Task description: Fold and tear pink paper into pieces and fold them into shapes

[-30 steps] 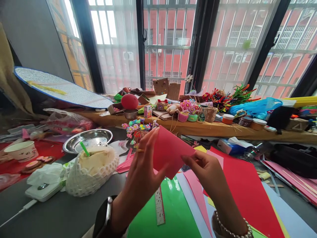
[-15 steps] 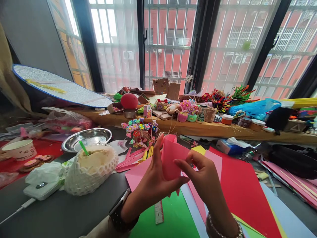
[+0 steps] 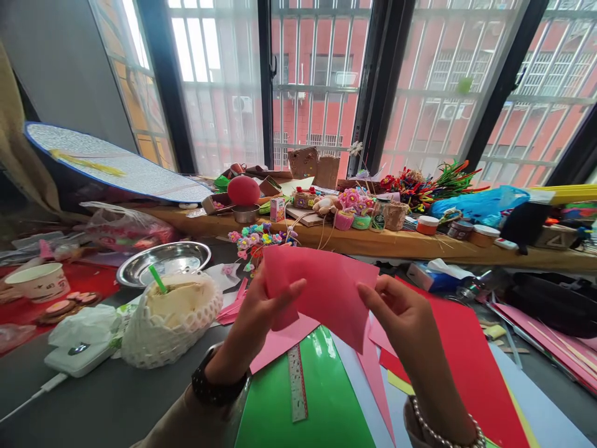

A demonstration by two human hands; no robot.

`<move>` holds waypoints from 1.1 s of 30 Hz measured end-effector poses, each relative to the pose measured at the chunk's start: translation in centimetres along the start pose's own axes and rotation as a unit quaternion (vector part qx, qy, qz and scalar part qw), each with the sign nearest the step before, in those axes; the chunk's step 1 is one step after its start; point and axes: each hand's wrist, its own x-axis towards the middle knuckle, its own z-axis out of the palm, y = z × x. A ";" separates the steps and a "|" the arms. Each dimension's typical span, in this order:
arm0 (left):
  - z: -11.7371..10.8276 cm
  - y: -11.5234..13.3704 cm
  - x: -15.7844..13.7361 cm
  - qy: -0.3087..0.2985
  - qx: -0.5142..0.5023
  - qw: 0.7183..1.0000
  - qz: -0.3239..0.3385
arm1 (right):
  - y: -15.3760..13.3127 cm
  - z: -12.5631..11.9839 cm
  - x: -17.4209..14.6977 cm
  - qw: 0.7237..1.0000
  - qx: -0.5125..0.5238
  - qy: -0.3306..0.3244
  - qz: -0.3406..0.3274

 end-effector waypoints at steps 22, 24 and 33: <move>0.9 0.4 -0.9 -0.070 0.102 0.992 -0.009 | -2.8 1.0 -1.2 0.991 -0.059 -0.114 0.028; 0.9 0.5 -0.9 -0.067 0.085 0.994 -0.034 | -2.9 0.8 -1.1 0.987 -0.047 -0.147 0.044; 0.7 0.8 -0.8 -0.076 0.021 0.990 -0.113 | -2.8 0.8 -1.2 0.982 0.030 -0.163 0.094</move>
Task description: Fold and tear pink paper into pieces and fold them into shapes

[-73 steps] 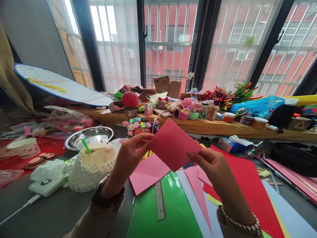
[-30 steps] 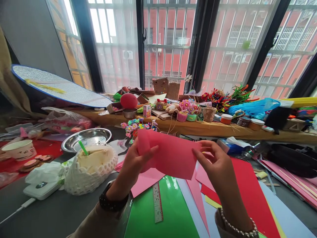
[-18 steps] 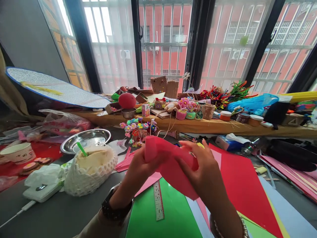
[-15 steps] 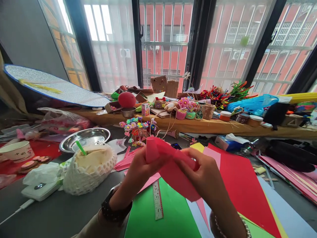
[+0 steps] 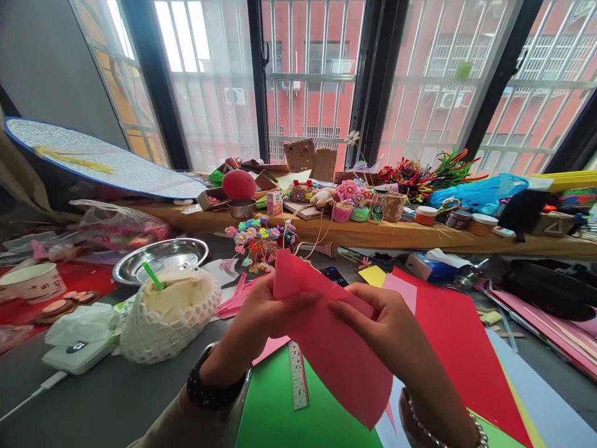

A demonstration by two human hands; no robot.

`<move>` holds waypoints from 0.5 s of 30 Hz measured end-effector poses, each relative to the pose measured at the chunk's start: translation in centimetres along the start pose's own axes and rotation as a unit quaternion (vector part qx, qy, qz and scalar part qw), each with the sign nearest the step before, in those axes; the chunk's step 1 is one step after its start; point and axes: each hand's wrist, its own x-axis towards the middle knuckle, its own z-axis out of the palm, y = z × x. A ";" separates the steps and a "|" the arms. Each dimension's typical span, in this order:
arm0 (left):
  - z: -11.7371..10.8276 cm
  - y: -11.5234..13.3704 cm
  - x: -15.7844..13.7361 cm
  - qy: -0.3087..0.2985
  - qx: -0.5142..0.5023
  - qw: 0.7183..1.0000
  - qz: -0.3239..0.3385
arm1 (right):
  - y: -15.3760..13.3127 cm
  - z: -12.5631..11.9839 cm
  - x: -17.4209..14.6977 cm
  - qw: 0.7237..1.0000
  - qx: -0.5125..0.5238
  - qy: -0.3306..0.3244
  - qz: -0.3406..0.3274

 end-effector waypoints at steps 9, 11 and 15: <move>0.2 0.2 0.0 0.005 -0.034 0.999 0.008 | -0.3 -0.2 -0.1 1.000 -0.007 -0.010 -0.003; 0.3 0.2 0.0 -0.004 -0.066 0.998 -0.001 | -0.3 -0.2 -0.1 1.000 -0.003 0.002 0.001; 0.3 -0.1 0.0 -0.017 -0.091 0.996 -0.004 | -0.2 0.0 -0.1 1.000 0.008 0.008 0.014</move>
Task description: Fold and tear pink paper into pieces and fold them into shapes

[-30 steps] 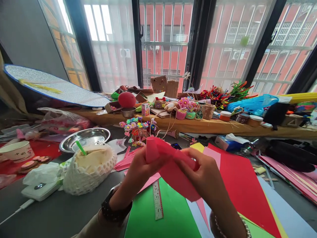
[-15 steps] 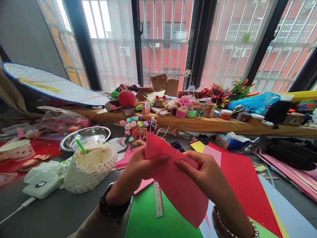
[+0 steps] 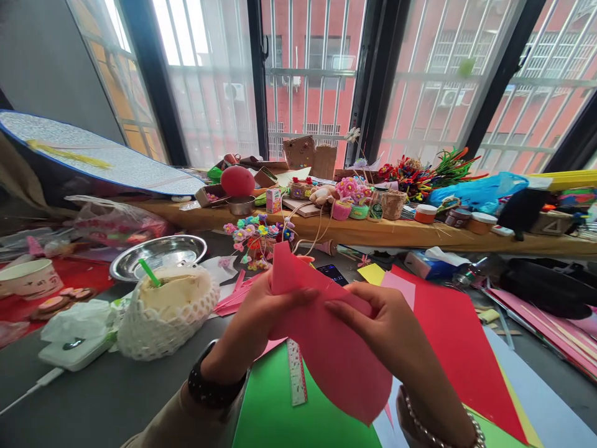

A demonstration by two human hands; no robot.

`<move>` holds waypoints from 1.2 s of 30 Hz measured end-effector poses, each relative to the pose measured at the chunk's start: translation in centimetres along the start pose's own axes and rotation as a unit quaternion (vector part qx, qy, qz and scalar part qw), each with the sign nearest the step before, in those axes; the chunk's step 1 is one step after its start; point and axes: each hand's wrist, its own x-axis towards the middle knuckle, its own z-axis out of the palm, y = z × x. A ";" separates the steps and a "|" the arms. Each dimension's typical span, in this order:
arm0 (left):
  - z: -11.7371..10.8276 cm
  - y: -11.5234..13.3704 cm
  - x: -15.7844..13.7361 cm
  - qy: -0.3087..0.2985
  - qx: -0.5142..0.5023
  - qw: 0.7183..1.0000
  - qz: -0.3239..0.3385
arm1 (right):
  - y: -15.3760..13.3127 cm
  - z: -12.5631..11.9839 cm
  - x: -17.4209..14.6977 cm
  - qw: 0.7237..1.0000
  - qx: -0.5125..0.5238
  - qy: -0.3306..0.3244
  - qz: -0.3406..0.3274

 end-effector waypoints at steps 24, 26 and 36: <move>-0.2 0.4 -0.1 -0.002 -0.022 0.999 -0.042 | 0.4 0.6 0.4 0.999 0.021 0.011 -0.022; -0.4 0.4 0.0 0.005 0.009 0.999 -0.038 | 0.3 0.7 0.4 1.000 0.009 0.009 -0.018; -0.5 0.0 0.4 0.039 0.062 0.997 0.010 | 0.3 0.8 0.5 0.998 -0.016 0.042 -0.041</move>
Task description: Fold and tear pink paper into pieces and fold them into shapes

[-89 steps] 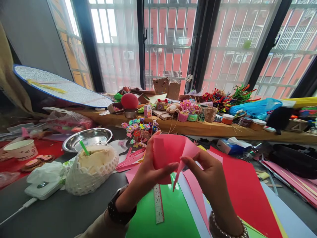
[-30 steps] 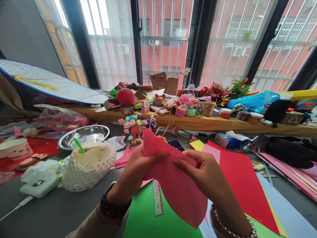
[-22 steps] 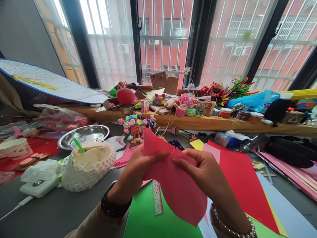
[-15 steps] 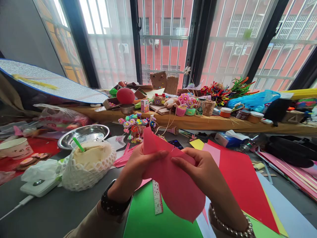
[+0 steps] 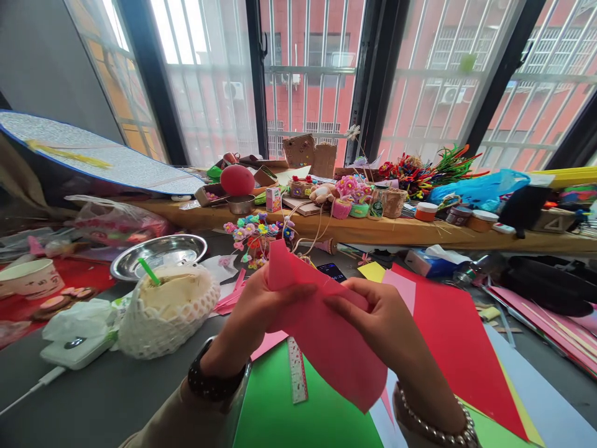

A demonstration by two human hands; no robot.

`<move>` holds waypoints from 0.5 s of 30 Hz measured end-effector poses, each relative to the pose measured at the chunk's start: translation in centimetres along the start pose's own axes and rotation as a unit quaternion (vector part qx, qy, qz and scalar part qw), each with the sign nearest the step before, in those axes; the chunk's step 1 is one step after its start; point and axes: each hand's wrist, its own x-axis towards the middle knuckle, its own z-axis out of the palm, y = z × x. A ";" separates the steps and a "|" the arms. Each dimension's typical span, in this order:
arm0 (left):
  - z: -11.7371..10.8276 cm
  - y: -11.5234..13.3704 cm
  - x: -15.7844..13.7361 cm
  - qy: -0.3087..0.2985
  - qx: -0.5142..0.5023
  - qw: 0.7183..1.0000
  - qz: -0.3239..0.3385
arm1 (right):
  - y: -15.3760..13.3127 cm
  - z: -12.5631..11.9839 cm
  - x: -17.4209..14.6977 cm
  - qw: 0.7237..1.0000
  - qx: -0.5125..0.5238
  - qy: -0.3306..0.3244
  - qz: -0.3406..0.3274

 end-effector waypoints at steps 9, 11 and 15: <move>0.2 0.1 -0.2 -0.005 -0.045 0.999 -0.017 | 0.0 0.1 0.0 0.999 0.046 -0.001 0.029; 0.3 0.1 -0.1 0.008 -0.047 0.999 -0.015 | 0.1 0.1 0.0 0.998 0.051 -0.001 0.032; 0.2 0.2 0.0 0.017 -0.033 0.999 -0.007 | 0.2 -0.2 0.0 0.999 0.038 -0.016 0.035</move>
